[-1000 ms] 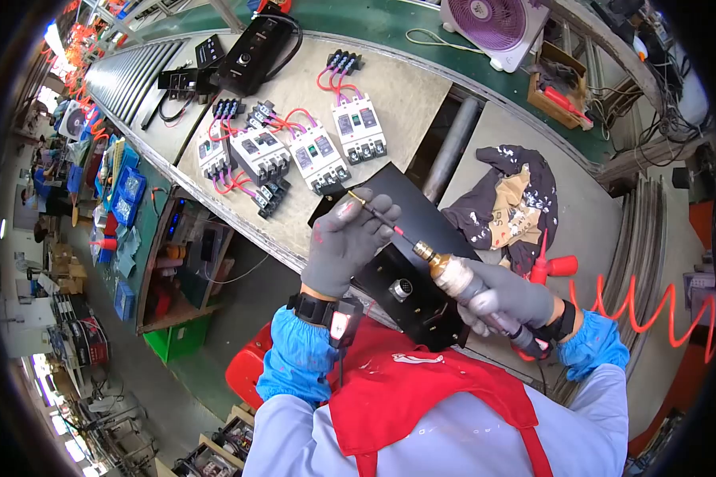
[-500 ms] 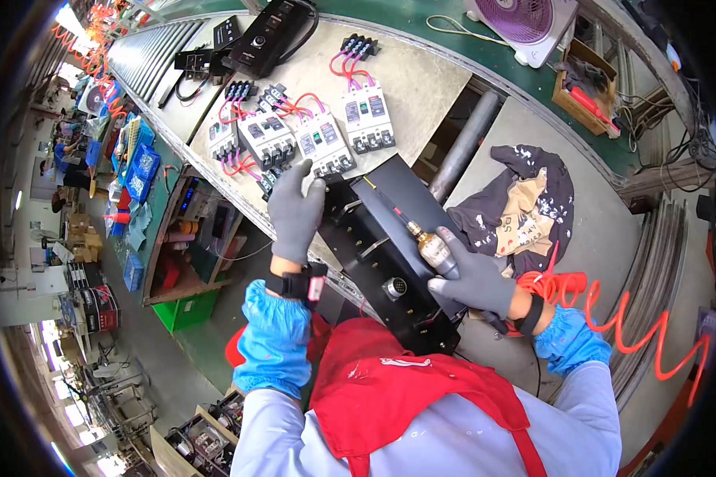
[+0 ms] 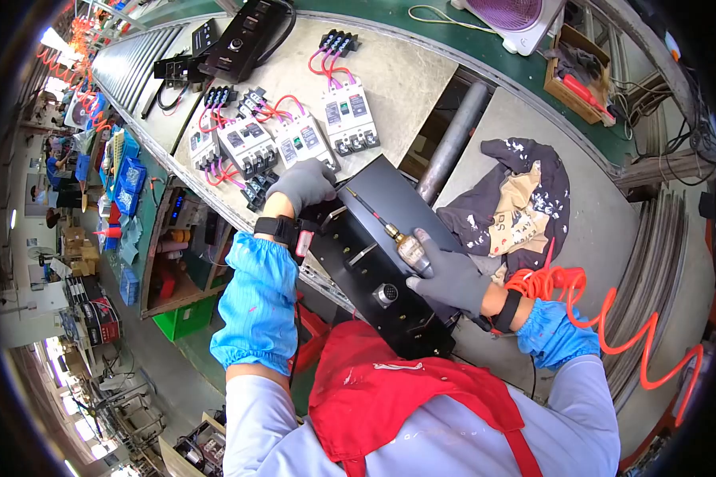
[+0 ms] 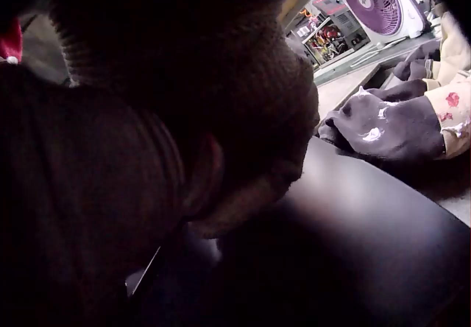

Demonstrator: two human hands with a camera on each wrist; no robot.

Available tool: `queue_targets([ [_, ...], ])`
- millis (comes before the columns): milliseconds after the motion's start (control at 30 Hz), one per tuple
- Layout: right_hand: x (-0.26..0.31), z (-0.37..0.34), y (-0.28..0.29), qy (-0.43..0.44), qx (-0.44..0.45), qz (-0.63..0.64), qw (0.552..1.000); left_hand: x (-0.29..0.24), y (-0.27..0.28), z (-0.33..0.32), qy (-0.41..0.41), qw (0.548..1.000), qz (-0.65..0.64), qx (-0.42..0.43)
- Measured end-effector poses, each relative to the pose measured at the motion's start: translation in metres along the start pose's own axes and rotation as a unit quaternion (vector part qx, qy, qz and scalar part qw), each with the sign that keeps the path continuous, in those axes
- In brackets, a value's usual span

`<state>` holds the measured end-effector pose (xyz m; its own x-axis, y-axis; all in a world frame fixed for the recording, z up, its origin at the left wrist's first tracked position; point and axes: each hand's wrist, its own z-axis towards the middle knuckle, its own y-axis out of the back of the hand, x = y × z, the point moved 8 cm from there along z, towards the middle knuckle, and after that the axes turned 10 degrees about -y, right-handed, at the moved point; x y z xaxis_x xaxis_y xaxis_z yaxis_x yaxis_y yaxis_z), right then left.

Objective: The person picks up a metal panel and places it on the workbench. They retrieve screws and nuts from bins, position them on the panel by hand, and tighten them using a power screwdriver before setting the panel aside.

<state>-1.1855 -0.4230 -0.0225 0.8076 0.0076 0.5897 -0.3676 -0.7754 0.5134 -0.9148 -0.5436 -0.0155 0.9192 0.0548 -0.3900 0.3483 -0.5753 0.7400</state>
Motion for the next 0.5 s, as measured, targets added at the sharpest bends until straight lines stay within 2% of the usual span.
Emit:
queue_targets([
  [133, 0.001, 0.004, -0.001, -0.002, 0.005, 0.002, 1.0, 0.008, -0.007, 0.008, -0.019, 0.998, -0.046, 0.028],
  [500, 0.001, 0.012, -0.006, -0.002, 0.005, 0.009, 1.0, 0.011, -0.008, 0.009, -0.026, 0.997, -0.069, 0.017],
])
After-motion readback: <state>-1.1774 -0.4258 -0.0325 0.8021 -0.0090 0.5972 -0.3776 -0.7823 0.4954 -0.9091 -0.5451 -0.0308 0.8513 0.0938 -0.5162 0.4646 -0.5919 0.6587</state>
